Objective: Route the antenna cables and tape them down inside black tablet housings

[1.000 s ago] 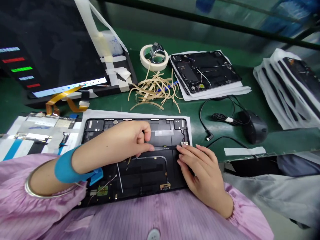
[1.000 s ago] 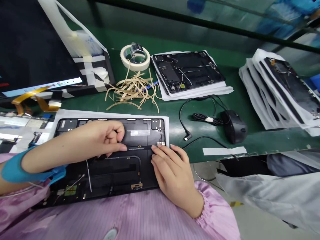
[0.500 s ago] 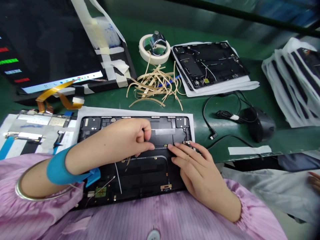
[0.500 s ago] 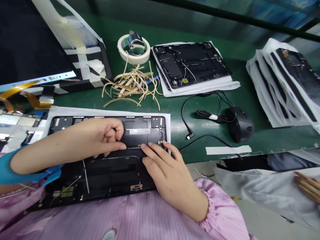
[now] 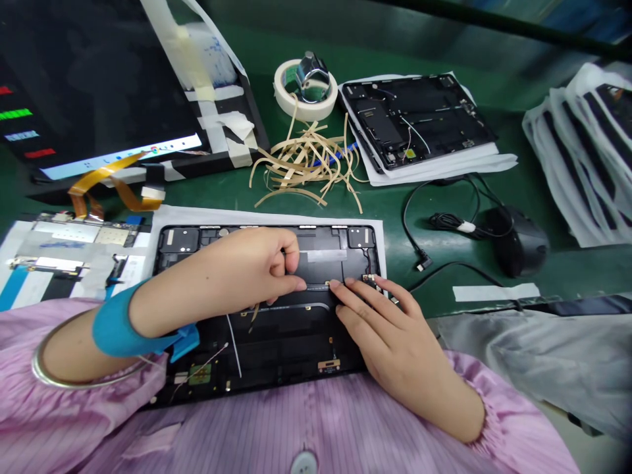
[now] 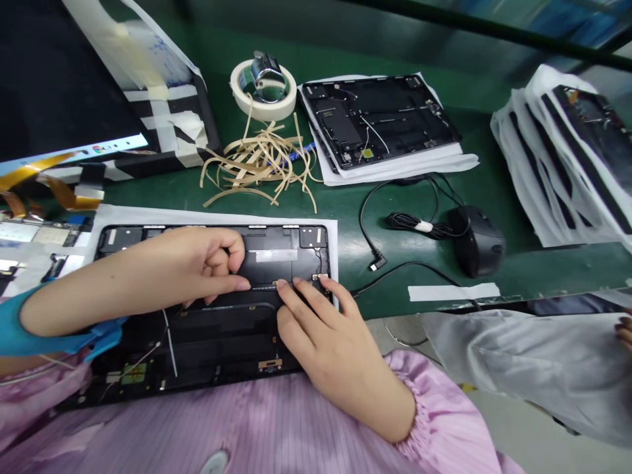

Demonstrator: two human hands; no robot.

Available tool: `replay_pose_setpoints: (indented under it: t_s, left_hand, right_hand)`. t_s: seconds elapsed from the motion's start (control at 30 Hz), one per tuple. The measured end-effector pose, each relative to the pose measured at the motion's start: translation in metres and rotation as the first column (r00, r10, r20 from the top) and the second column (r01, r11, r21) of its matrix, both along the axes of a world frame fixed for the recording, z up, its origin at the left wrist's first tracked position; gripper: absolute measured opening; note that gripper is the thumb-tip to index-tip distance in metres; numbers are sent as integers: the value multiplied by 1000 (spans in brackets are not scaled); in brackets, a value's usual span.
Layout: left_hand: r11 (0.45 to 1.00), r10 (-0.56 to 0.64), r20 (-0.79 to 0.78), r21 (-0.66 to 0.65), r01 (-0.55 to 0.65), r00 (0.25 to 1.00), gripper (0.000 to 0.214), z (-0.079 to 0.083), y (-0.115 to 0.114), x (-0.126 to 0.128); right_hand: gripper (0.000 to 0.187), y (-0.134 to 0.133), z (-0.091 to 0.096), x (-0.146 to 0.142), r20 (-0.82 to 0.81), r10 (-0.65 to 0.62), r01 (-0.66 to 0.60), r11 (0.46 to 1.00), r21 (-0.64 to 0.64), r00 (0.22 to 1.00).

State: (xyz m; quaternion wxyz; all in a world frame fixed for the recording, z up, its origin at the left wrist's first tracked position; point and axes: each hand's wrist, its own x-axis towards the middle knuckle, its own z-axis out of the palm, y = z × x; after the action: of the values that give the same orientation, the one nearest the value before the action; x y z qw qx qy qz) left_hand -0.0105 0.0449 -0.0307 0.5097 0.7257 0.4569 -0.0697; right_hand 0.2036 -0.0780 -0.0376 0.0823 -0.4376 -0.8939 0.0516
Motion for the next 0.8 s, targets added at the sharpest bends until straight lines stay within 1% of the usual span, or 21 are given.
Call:
replay_pose_setpoints:
  t_s: [0.2, 0.33, 0.43, 0.53, 0.6, 0.67, 0.8]
  left_hand:
    - [999, 24, -17, -46, -25, 1000, 26, 5, 0, 1]
    - [994, 36, -9, -103, -37, 999, 27, 5, 0, 0]
    - [990, 37, 8, -134, -36, 999, 28, 3, 1, 0]
    - [990, 33, 19, -138, -30, 999, 29, 4, 1, 0]
    - [992, 28, 30, -126, -24, 999, 28, 7, 2, -1]
    - [992, 6, 56, -122, 1, 998, 26, 10, 3, -2]
    - [982, -49, 91, -180, 65, 995, 27, 17, 9, -11]
  right_hand:
    - [30, 2, 7, -12, 83, 27, -31, 998, 46, 996]
    - [29, 2, 8, -12, 68, 24, -26, 999, 26, 997]
    - [28, -3, 7, -1, 22, -37, 37, 999, 9, 999]
    - [26, -8, 7, 11, -43, -161, 161, 987, -1, 986]
    - [26, -10, 6, 16, -75, -218, 217, 976, -15, 973]
    - [26, -10, 6, 16, -87, -238, 236, 971, -25, 967]
    - [29, -9, 8, 9, -103, -220, 218, 976, -31, 970]
